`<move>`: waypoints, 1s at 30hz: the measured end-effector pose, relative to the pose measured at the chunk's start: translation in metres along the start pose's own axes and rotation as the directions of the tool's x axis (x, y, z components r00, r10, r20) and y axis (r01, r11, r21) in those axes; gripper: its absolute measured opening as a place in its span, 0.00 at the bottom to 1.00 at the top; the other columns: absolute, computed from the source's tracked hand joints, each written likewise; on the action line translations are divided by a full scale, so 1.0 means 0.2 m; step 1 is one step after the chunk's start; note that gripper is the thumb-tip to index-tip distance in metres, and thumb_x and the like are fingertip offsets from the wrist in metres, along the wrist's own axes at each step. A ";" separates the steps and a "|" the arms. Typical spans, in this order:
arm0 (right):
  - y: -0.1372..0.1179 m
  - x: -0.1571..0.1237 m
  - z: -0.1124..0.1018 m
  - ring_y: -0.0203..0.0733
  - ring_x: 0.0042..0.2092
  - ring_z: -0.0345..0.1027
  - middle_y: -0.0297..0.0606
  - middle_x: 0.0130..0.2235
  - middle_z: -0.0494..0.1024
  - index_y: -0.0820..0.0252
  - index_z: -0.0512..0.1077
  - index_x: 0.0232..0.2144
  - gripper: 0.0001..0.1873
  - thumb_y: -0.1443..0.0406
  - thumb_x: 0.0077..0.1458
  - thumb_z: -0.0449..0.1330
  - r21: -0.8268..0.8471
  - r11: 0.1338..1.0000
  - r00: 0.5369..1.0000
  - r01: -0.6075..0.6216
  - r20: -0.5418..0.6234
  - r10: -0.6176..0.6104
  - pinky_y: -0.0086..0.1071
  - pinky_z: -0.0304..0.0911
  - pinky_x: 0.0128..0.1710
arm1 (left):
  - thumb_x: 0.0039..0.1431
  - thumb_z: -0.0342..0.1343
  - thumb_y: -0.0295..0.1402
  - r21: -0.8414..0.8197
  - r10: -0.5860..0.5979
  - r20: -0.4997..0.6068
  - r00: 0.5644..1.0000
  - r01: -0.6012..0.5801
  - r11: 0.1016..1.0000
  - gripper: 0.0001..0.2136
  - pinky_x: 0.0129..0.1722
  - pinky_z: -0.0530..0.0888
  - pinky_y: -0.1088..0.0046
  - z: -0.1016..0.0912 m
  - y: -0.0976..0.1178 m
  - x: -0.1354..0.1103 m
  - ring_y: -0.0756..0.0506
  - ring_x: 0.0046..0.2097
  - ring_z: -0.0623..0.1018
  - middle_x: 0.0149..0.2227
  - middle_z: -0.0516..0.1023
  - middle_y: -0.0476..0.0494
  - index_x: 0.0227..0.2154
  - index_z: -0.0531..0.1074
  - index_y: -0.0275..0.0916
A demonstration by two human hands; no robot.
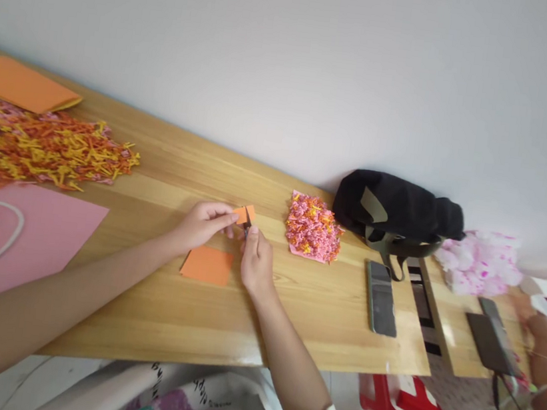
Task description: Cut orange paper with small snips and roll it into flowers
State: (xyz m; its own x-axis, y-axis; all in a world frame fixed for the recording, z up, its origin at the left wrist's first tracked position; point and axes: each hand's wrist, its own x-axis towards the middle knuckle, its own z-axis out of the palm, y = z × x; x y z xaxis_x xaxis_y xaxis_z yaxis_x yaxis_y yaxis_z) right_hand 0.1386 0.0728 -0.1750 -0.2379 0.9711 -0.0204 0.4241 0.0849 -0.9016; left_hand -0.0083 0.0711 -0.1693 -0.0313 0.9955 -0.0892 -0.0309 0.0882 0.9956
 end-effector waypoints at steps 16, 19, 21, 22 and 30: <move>-0.03 -0.01 0.00 0.41 0.26 0.61 0.36 0.22 0.67 0.55 0.61 0.25 0.24 0.52 0.62 0.34 -0.103 0.995 1.000 0.018 0.001 -0.018 0.34 0.53 0.29 | 0.52 0.57 0.40 0.058 0.027 -0.014 1.000 -0.026 0.998 0.12 0.28 0.67 0.74 0.00 -0.01 0.00 0.50 0.25 0.71 0.19 0.73 0.49 0.21 0.72 0.37; -0.03 0.00 0.00 0.43 0.27 0.64 0.40 0.24 0.71 0.55 0.61 0.25 0.24 0.53 0.63 0.34 -0.142 0.990 1.000 0.021 -0.006 -0.022 0.35 0.54 0.29 | 0.52 0.57 0.40 0.056 0.021 -0.017 1.000 -0.020 0.998 0.12 0.29 0.67 0.74 0.00 -0.01 0.00 0.50 0.24 0.71 0.19 0.73 0.49 0.20 0.72 0.38; -0.03 0.00 0.00 0.44 0.28 0.66 0.42 0.26 0.73 0.56 0.63 0.25 0.25 0.53 0.63 0.34 -0.163 0.986 1.000 0.023 -0.012 -0.025 0.35 0.55 0.30 | 0.51 0.57 0.39 0.052 0.025 -0.020 0.999 -0.024 0.998 0.12 0.28 0.67 0.73 0.00 -0.01 0.00 0.50 0.24 0.71 0.19 0.73 0.49 0.19 0.72 0.38; -0.03 0.00 0.00 0.45 0.29 0.66 0.43 0.26 0.73 0.56 0.64 0.26 0.26 0.53 0.63 0.34 -0.174 0.984 1.000 0.022 -0.013 -0.025 0.35 0.55 0.30 | 0.51 0.57 0.39 0.049 0.029 -0.020 0.999 -0.028 0.998 0.12 0.28 0.67 0.73 0.00 -0.01 0.00 0.50 0.24 0.71 0.19 0.73 0.49 0.19 0.72 0.38; -0.03 0.00 0.01 0.48 0.34 0.72 0.48 0.32 0.79 0.64 0.75 0.36 0.30 0.58 0.67 0.35 -0.248 0.969 1.000 -0.007 0.011 0.010 0.35 0.59 0.34 | 0.51 0.57 0.39 0.057 0.032 -0.025 0.999 -0.030 0.998 0.11 0.28 0.66 0.73 0.00 -0.02 0.00 0.50 0.24 0.70 0.18 0.72 0.50 0.19 0.72 0.38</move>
State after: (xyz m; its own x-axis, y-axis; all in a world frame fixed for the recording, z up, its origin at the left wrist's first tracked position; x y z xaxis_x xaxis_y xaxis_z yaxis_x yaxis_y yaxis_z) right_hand 0.1348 0.0717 -0.1703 -0.2431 0.9694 -0.0337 0.6293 0.1312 -0.7660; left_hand -0.0091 0.0708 -0.1734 -0.0576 0.9966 -0.0582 0.0270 0.0599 0.9978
